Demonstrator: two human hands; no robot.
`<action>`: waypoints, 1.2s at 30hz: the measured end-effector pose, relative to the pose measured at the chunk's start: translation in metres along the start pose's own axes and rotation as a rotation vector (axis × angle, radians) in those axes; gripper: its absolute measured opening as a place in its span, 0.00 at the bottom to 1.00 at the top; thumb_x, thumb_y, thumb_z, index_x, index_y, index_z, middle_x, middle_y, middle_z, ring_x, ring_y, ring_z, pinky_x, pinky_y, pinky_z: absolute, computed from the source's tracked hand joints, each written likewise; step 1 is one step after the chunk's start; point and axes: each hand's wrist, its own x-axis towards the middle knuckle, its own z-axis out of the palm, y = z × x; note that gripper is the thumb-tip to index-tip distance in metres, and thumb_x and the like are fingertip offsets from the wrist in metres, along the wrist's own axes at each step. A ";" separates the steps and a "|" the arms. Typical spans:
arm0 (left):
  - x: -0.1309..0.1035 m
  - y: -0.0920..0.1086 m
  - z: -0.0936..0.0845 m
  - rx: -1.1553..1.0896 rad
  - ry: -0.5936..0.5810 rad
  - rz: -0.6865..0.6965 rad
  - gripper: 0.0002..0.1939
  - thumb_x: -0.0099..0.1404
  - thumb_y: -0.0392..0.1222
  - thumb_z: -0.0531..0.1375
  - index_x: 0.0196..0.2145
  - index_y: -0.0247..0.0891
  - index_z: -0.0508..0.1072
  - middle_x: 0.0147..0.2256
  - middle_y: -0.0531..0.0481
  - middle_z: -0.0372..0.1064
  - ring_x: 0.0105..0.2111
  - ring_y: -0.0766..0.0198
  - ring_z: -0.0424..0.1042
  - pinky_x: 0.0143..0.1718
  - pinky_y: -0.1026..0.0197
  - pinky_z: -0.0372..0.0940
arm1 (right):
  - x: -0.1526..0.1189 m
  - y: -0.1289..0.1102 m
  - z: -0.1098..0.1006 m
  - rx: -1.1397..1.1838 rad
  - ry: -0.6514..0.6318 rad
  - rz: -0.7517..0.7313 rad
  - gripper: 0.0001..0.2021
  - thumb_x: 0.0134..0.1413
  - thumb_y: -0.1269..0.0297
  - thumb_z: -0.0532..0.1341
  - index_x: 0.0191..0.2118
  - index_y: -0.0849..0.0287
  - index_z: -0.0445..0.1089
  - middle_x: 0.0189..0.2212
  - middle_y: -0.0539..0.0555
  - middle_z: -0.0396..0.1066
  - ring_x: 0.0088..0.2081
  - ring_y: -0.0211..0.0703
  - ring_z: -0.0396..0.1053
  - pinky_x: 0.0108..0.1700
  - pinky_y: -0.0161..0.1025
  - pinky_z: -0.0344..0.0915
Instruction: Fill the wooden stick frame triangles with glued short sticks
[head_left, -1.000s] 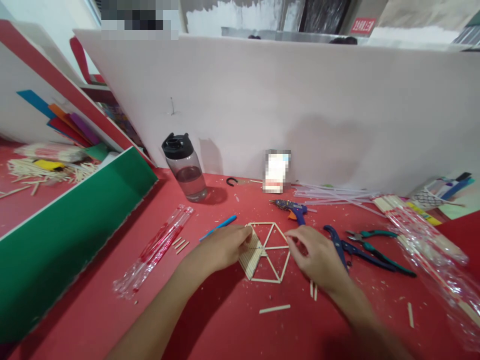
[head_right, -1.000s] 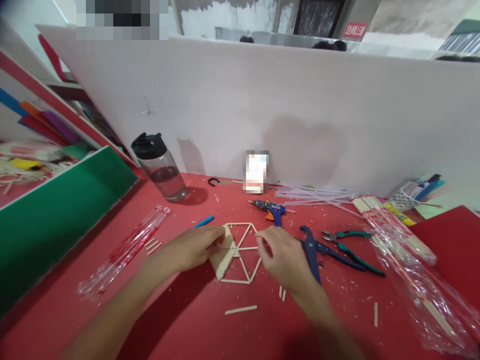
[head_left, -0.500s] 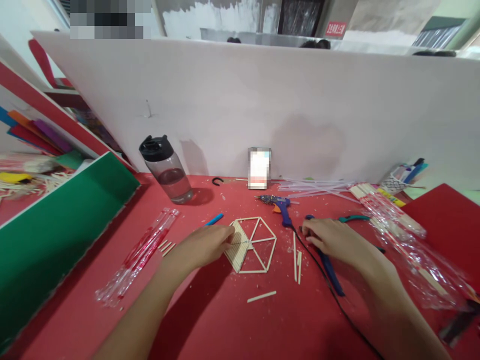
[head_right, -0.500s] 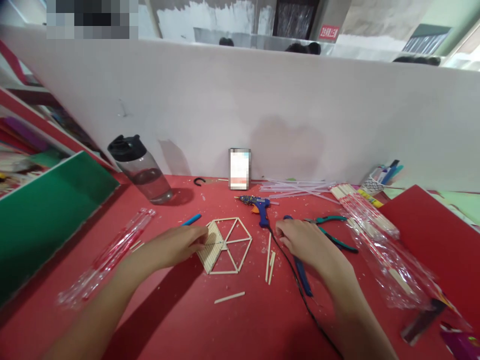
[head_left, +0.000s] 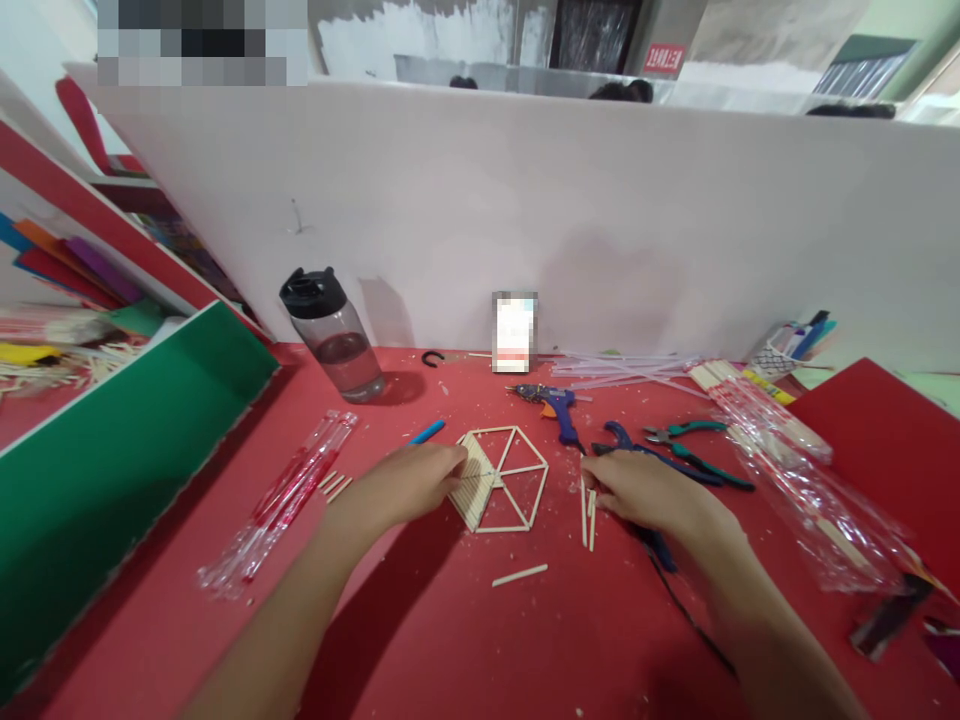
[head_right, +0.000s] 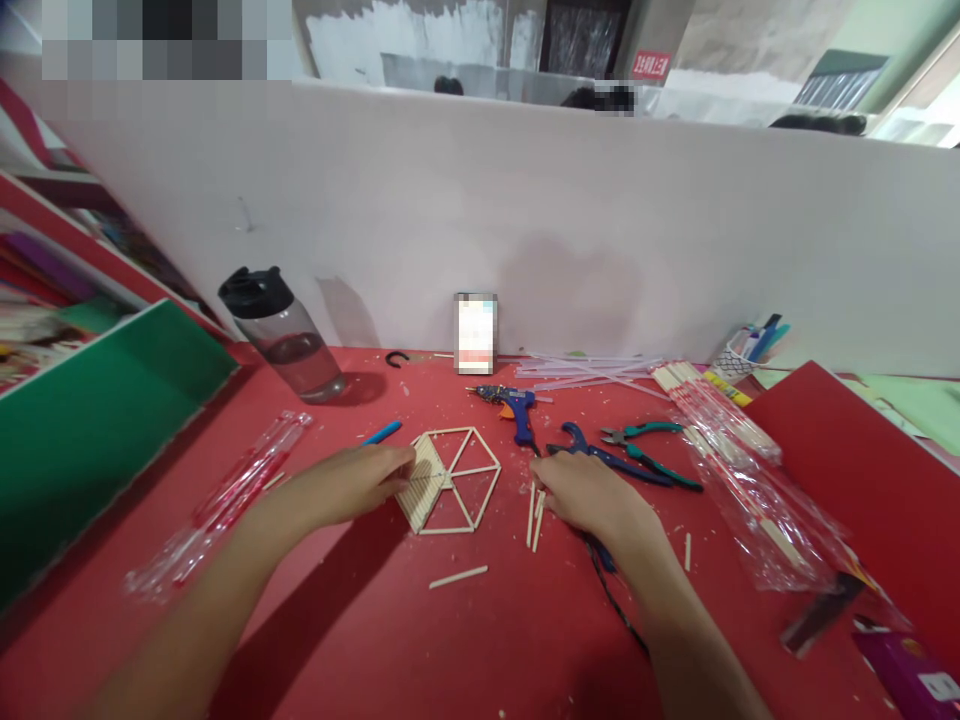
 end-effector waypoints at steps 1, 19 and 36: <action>0.000 0.001 -0.001 0.003 -0.003 0.005 0.05 0.63 0.35 0.53 0.33 0.41 0.68 0.32 0.47 0.73 0.30 0.57 0.71 0.27 0.60 0.52 | 0.000 -0.002 -0.002 -0.005 -0.008 -0.006 0.07 0.55 0.74 0.63 0.38 0.56 0.72 0.35 0.55 0.77 0.36 0.48 0.74 0.33 0.37 0.56; -0.011 0.077 0.023 0.139 -0.276 0.200 0.04 0.58 0.39 0.64 0.33 0.43 0.78 0.31 0.47 0.77 0.30 0.54 0.75 0.27 0.61 0.61 | 0.000 -0.039 -0.006 0.233 -0.155 -0.264 0.08 0.54 0.74 0.63 0.39 0.55 0.73 0.37 0.51 0.76 0.38 0.44 0.71 0.35 0.35 0.57; -0.006 0.061 0.000 -0.237 0.188 0.193 0.05 0.62 0.42 0.56 0.31 0.40 0.68 0.30 0.52 0.72 0.27 0.64 0.66 0.26 0.62 0.53 | 0.015 -0.053 -0.012 0.900 0.154 -0.261 0.05 0.60 0.67 0.62 0.39 0.55 0.76 0.36 0.50 0.78 0.36 0.39 0.73 0.39 0.35 0.66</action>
